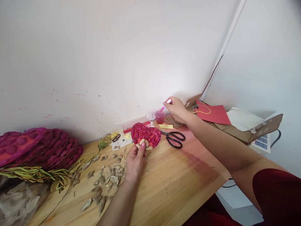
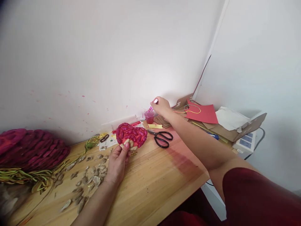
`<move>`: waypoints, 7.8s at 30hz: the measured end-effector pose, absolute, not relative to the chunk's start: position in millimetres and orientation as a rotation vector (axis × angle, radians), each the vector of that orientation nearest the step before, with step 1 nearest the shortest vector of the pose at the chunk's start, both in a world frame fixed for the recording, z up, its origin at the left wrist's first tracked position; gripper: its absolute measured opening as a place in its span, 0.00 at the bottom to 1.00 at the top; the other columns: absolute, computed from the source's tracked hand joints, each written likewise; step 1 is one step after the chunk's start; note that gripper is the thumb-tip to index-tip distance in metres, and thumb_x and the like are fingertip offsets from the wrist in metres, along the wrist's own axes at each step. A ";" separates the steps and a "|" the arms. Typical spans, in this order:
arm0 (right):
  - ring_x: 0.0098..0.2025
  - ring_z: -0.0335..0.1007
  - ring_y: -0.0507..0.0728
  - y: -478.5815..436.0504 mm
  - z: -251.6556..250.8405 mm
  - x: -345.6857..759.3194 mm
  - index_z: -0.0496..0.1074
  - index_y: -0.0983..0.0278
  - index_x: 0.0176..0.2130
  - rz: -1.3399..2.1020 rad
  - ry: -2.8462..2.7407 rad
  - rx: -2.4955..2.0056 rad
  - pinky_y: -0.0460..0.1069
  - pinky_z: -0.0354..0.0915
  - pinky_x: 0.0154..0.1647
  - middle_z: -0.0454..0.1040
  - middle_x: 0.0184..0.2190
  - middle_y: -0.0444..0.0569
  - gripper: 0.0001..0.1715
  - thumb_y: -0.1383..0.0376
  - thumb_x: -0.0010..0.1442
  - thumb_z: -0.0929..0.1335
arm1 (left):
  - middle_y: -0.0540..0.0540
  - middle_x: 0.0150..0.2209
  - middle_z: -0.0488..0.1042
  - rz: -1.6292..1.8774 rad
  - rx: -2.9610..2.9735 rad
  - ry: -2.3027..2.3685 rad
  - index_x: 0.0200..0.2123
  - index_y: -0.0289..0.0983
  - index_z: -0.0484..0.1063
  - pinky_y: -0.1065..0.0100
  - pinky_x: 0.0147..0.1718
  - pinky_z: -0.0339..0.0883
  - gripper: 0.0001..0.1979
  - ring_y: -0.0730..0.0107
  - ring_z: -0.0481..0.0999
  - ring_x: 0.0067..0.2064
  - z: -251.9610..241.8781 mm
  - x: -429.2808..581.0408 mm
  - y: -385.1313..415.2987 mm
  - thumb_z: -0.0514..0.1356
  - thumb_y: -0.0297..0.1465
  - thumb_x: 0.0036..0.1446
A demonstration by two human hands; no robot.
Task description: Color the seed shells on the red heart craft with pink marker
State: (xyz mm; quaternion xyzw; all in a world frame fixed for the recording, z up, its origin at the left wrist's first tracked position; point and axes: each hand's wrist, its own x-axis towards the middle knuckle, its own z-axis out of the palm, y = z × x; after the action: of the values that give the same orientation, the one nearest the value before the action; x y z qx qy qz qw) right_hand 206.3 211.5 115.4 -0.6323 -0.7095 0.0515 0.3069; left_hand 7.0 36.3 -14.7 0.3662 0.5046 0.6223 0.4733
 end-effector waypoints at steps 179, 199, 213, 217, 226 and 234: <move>0.29 0.66 0.53 85.0 34.9 182.0 0.69 0.59 0.39 0.600 -1.726 -0.763 0.50 0.62 0.30 0.70 0.28 0.44 0.13 0.53 0.69 0.67 | 0.49 0.26 0.74 1.456 1.258 1.334 0.32 0.39 0.73 0.71 0.25 0.61 0.18 0.72 0.68 0.25 -14.3 4.5 33.1 0.61 0.47 0.63; 0.31 0.67 0.53 86.5 32.6 181.5 0.69 0.60 0.38 0.505 -1.707 -0.814 0.49 0.62 0.30 0.73 0.30 0.44 0.13 0.53 0.69 0.67 | 0.49 0.25 0.74 1.428 1.251 1.366 0.30 0.39 0.72 0.71 0.23 0.62 0.20 0.72 0.67 0.24 -11.9 5.4 31.7 0.61 0.49 0.62; 0.29 0.66 0.51 83.7 34.4 180.3 0.69 0.61 0.38 0.517 -1.709 -0.743 0.48 0.61 0.29 0.71 0.29 0.43 0.10 0.57 0.68 0.68 | 0.49 0.24 0.74 1.389 1.231 1.404 0.29 0.38 0.71 0.71 0.23 0.60 0.20 0.73 0.67 0.23 -11.8 4.9 31.9 0.59 0.49 0.64; 0.27 0.65 0.51 84.8 33.2 179.8 0.69 0.61 0.38 0.568 -1.717 -0.737 0.48 0.61 0.28 0.71 0.28 0.42 0.12 0.55 0.68 0.68 | 0.49 0.24 0.73 1.386 1.251 1.401 0.30 0.38 0.71 0.71 0.24 0.61 0.20 0.73 0.67 0.24 -12.7 4.8 32.6 0.59 0.48 0.65; 0.27 0.66 0.52 91.4 30.3 182.3 0.69 0.60 0.39 0.645 -1.677 -0.768 0.49 0.61 0.29 0.71 0.27 0.42 0.13 0.53 0.68 0.68 | 0.49 0.26 0.73 1.421 1.280 1.346 0.32 0.38 0.71 0.70 0.25 0.63 0.20 0.72 0.68 0.25 -9.8 6.2 31.7 0.60 0.50 0.63; 0.27 0.66 0.53 89.3 32.5 181.4 0.69 0.60 0.39 0.593 -1.683 -0.800 0.50 0.61 0.28 0.71 0.26 0.42 0.11 0.55 0.68 0.68 | 0.50 0.28 0.74 1.453 1.167 1.221 0.44 0.38 0.71 0.71 0.25 0.65 0.20 0.72 0.70 0.25 -13.8 6.9 33.2 0.62 0.50 0.61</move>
State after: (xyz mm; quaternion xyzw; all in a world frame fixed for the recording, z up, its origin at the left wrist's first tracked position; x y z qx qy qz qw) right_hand 181.4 89.3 32.5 -0.3394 -0.7135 0.2515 0.5590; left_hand 6.9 33.2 -13.8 0.4699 0.4920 0.5854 0.4410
